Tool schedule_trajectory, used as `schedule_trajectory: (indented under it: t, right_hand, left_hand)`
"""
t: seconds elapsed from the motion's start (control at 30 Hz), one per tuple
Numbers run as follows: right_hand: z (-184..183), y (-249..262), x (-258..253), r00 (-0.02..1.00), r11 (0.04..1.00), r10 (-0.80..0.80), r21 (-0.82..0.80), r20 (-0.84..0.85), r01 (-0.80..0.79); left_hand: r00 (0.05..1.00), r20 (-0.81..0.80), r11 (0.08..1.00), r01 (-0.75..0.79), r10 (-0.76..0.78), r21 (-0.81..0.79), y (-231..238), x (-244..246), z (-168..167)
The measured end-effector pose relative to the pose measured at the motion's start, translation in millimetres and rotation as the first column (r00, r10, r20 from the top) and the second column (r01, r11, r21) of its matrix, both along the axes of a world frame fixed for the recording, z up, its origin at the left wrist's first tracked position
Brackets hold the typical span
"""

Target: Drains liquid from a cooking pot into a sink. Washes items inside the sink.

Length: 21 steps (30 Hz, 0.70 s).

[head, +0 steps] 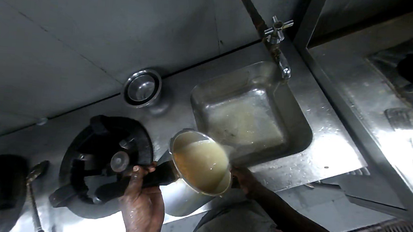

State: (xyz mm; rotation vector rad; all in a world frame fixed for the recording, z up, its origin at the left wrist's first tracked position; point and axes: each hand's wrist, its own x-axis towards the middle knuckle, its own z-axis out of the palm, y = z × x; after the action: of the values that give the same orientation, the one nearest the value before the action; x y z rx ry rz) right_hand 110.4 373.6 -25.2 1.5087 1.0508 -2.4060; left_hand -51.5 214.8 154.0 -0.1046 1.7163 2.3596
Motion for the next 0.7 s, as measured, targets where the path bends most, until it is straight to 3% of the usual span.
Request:
schedule_trajectory:
  t: [0.7]
  right_hand:
    - [-2, 5, 1, 1.0, 1.0, -0.005, -0.003, -0.003, 0.005]
  left_hand:
    - [1.0, -0.007, 0.999, 0.024, -0.024, -0.021, 12, 1, -2]
